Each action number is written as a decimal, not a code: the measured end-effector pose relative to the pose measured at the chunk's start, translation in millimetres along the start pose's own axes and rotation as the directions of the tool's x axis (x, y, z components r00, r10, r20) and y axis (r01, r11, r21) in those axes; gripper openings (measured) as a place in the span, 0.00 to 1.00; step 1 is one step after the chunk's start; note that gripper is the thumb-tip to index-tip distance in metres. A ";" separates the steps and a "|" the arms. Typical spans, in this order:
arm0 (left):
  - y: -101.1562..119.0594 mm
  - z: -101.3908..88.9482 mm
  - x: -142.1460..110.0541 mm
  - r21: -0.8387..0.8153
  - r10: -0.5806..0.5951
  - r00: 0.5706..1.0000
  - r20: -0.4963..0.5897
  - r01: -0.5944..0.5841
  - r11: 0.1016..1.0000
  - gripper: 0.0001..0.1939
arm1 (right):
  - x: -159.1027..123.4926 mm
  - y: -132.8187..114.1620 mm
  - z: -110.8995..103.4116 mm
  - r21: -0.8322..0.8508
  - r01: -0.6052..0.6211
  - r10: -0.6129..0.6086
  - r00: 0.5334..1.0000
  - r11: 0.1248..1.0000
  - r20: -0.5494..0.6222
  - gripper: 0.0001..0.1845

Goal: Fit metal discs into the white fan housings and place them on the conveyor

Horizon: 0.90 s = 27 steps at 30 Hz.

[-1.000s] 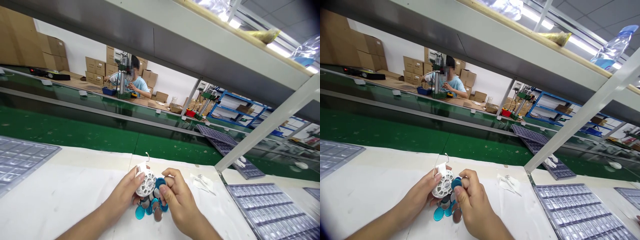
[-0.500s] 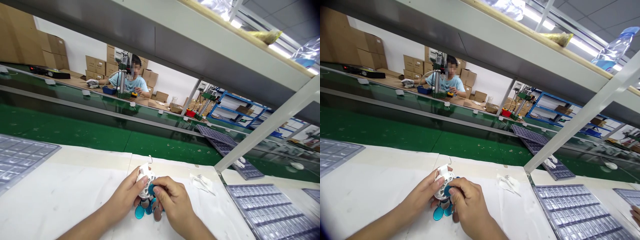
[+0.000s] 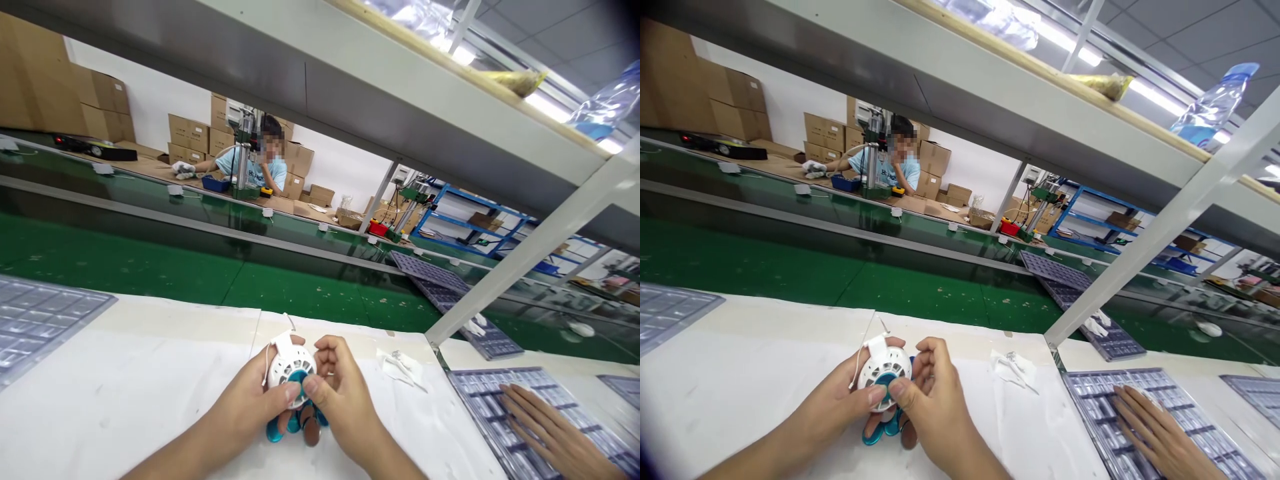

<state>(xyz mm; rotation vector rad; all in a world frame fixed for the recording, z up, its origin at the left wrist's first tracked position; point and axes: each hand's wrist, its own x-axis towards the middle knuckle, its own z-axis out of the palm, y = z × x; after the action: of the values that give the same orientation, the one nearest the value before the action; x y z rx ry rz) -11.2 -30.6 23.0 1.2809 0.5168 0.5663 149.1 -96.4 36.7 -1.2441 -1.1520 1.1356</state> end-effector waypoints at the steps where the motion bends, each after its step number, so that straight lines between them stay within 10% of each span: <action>1: 0.0 1.1 -1.0 -0.027 0.018 1.000 0.008 -0.017 0.999 0.34 | -0.3 -0.6 3.6 0.058 0.008 -0.013 0.997 0.998 0.080 0.31; 8: 7.7 17.1 -16.3 -0.205 0.028 0.999 -0.029 -0.033 0.978 0.27 | -11.6 5.8 26.9 0.327 0.075 -0.123 0.984 0.942 0.130 0.42; 20: 2.6 36.3 -23.5 -0.279 -0.014 0.974 -0.225 -0.051 0.959 0.31 | -16.0 21.6 26.9 0.117 0.300 -0.295 0.954 0.947 -0.055 0.40; 27: 7.1 32.2 -13.4 -0.227 -0.041 0.988 -0.151 0.006 0.974 0.25 | -13.4 19.5 33.5 0.232 0.108 -0.116 0.993 0.967 0.020 0.40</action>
<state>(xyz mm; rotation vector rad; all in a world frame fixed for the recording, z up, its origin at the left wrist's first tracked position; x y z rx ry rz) -1.3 -61.6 37.3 1.0181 0.5786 0.6887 114.6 -106.6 17.0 -0.9736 -1.0679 1.1721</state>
